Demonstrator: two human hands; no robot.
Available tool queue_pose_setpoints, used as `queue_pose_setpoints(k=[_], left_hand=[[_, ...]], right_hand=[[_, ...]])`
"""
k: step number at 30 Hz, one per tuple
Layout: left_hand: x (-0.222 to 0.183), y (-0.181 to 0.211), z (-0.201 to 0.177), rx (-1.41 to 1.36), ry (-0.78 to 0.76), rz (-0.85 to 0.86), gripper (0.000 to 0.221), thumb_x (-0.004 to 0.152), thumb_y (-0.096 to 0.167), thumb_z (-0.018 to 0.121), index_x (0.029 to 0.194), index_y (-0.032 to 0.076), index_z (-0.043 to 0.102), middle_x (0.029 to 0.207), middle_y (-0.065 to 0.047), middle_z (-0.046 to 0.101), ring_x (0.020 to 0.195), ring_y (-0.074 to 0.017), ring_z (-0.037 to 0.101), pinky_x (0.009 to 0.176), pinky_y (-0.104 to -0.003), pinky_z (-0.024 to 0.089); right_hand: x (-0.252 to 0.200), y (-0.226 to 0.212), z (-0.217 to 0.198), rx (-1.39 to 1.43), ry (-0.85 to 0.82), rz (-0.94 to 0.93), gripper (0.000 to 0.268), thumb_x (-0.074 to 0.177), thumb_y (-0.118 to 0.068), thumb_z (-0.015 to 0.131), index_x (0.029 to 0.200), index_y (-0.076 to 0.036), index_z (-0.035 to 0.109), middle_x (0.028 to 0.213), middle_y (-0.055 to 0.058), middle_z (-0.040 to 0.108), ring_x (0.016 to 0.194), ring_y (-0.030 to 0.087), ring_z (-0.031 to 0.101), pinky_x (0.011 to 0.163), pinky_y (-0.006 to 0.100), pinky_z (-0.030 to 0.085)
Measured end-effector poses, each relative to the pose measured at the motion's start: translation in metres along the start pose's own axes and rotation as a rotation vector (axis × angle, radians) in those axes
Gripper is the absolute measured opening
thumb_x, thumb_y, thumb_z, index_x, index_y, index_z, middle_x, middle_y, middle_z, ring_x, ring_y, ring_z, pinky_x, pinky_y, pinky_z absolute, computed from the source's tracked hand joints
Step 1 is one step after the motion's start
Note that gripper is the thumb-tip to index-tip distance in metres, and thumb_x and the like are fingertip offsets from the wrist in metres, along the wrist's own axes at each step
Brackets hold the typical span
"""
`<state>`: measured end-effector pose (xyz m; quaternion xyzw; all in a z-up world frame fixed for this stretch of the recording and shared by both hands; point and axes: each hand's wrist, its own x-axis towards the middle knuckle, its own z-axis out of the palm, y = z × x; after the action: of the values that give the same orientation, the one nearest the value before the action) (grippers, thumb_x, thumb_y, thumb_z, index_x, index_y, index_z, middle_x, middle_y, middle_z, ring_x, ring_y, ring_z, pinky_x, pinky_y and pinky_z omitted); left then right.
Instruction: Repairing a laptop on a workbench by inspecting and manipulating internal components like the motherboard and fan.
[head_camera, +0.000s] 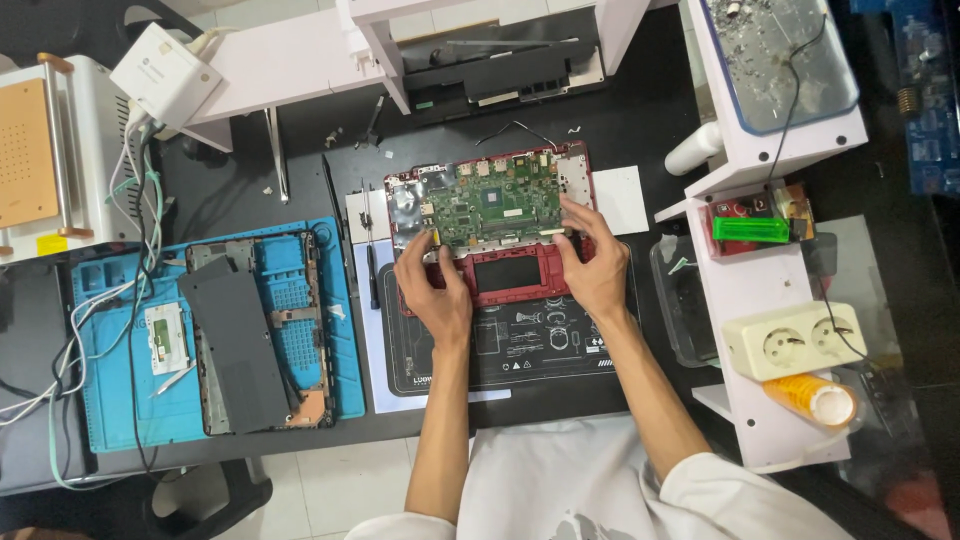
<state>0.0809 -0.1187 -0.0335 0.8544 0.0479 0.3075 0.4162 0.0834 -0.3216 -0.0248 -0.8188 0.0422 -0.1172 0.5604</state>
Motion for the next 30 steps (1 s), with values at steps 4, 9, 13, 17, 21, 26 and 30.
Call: queue_pose_setpoints(k=[4, 9, 13, 17, 21, 26, 30], left_hand=[[0.0, 0.004, -0.001, -0.01, 0.0, -0.029, 0.029, 0.099, 0.001, 0.068, 0.127, 0.003, 0.063, 0.131, -0.013, 0.066, 0.121, -0.0292, 0.061, 0.096, -0.037, 0.053], [0.003, 0.012, -0.004, -0.071, 0.007, -0.102, 0.03, 0.099, -0.001, 0.064, 0.129, 0.002, 0.062, 0.131, -0.014, 0.063, 0.117, -0.0273, 0.059, 0.086, -0.032, 0.058], [0.002, 0.008, -0.004, -0.066, 0.001, -0.101, 0.031, 0.098, -0.002, 0.063, 0.129, 0.001, 0.061, 0.132, -0.014, 0.062, 0.117, -0.0272, 0.058, 0.085, -0.032, 0.056], [0.002, 0.007, -0.002, -0.059, -0.012, -0.081, 0.029, 0.099, 0.0, 0.064, 0.128, 0.002, 0.061, 0.134, -0.013, 0.061, 0.119, -0.0272, 0.058, 0.084, -0.031, 0.057], [0.0, 0.003, -0.002, -0.043, -0.01, -0.091, 0.027, 0.1, 0.0, 0.065, 0.126, 0.003, 0.062, 0.134, -0.013, 0.061, 0.119, -0.0274, 0.058, 0.085, -0.032, 0.057], [-0.001, 0.003, -0.001, -0.05, 0.02, -0.057, 0.029, 0.099, -0.001, 0.066, 0.128, 0.003, 0.061, 0.133, -0.015, 0.061, 0.12, -0.0288, 0.061, 0.093, -0.035, 0.055], [0.003, 0.007, -0.001, -0.028, 0.019, 0.009, 0.036, 0.098, -0.003, 0.067, 0.132, 0.003, 0.058, 0.13, -0.016, 0.06, 0.12, -0.0302, 0.063, 0.1, -0.038, 0.054]], right_hand=[[0.003, -0.003, 0.005, 0.035, 0.004, -0.016, 0.053, 0.091, 0.004, 0.072, 0.141, -0.006, 0.06, 0.138, 0.011, 0.068, 0.117, 0.022, 0.071, 0.106, 0.038, 0.056], [0.006, -0.005, 0.01, 0.14, -0.011, -0.007, 0.049, 0.091, 0.007, 0.069, 0.139, -0.004, 0.06, 0.138, 0.013, 0.067, 0.119, 0.022, 0.069, 0.108, 0.036, 0.057], [0.006, 0.003, 0.01, 0.147, -0.021, 0.038, 0.047, 0.09, 0.006, 0.071, 0.135, -0.003, 0.061, 0.135, 0.013, 0.068, 0.119, 0.022, 0.07, 0.108, 0.036, 0.057], [0.007, 0.008, 0.01, 0.146, -0.005, 0.028, 0.045, 0.089, 0.005, 0.074, 0.132, -0.003, 0.062, 0.133, 0.014, 0.069, 0.119, 0.022, 0.069, 0.109, 0.037, 0.055], [0.01, 0.012, 0.012, 0.103, 0.005, 0.016, 0.042, 0.088, 0.005, 0.075, 0.128, -0.002, 0.066, 0.127, 0.014, 0.071, 0.116, 0.022, 0.071, 0.111, 0.037, 0.055], [0.023, -0.005, 0.001, 0.128, -0.037, 0.014, 0.036, 0.091, 0.01, 0.068, 0.125, -0.001, 0.068, 0.123, 0.014, 0.073, 0.115, 0.021, 0.072, 0.108, 0.034, 0.057], [0.03, 0.007, -0.005, 0.206, -0.012, 0.004, 0.03, 0.094, 0.014, 0.064, 0.122, 0.002, 0.068, 0.12, 0.015, 0.075, 0.114, 0.02, 0.073, 0.106, 0.031, 0.057]])
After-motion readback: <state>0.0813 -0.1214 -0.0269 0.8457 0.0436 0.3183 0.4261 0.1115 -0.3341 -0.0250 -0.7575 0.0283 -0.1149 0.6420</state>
